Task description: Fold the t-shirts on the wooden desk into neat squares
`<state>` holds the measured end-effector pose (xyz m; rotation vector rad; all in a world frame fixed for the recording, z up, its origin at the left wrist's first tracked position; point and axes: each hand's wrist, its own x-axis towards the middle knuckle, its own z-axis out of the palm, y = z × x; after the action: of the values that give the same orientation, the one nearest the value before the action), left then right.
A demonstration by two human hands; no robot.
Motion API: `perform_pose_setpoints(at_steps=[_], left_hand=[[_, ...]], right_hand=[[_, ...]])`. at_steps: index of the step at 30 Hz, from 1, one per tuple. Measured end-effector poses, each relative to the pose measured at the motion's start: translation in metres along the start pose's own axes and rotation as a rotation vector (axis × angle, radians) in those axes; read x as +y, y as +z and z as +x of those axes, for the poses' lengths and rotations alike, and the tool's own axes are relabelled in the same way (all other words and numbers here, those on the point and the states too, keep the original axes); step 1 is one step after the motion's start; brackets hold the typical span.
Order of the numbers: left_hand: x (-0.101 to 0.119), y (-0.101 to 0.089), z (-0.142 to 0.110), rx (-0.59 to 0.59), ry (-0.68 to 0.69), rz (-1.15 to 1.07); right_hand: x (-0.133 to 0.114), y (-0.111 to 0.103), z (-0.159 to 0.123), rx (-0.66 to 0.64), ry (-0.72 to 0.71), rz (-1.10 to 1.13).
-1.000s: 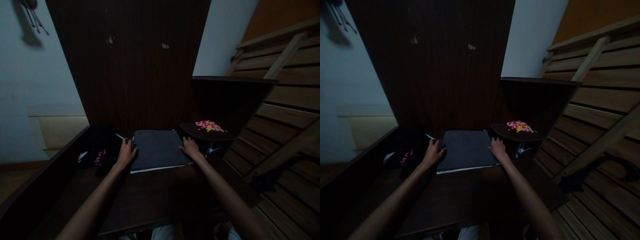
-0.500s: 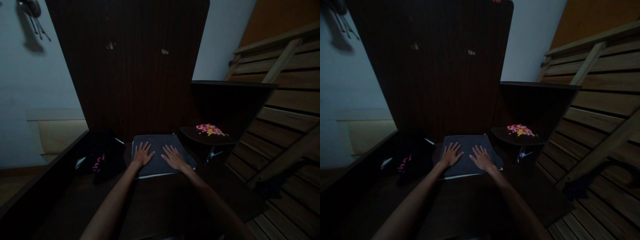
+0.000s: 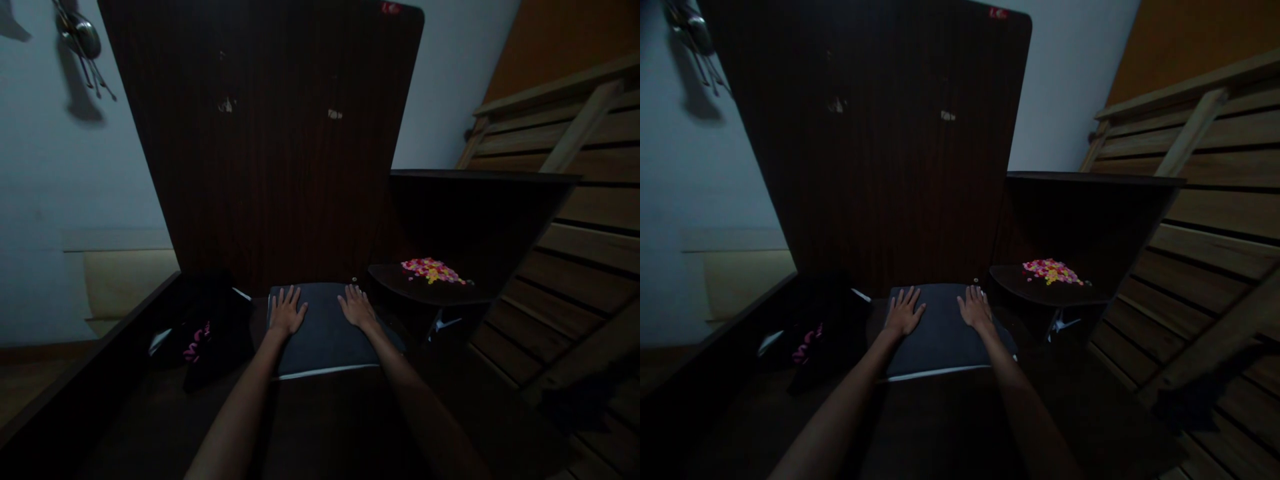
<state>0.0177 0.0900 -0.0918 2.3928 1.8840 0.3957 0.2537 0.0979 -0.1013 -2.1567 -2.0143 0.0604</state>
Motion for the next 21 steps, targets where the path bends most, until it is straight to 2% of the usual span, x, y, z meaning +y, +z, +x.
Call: perform_pose_setpoints(at_steps=[5,7,9,11,13,18,21], left_hand=[[0.003,0.001,-0.002,0.046,0.017,0.000],[0.004,0.002,-0.003,0.113,0.055,0.032],[0.006,0.003,-0.004,0.170,0.172,0.072],[0.008,0.003,-0.004,0.151,0.284,0.086],[0.012,0.003,-0.005,0.082,0.302,0.068],[0.028,0.003,-0.011,0.039,0.173,0.013],[0.035,0.005,-0.013,0.031,0.149,0.022]], right_hand=[[-0.004,0.005,-0.003,0.107,-0.016,-0.044],[-0.005,0.003,-0.007,0.192,-0.093,-0.041],[-0.006,0.001,-0.009,0.232,-0.238,-0.012],[-0.007,0.000,-0.011,0.179,-0.374,0.036],[-0.009,0.000,-0.010,0.083,-0.416,0.074],[-0.018,0.003,-0.006,-0.083,-0.270,0.083],[-0.023,0.005,-0.007,-0.115,-0.211,0.075]])
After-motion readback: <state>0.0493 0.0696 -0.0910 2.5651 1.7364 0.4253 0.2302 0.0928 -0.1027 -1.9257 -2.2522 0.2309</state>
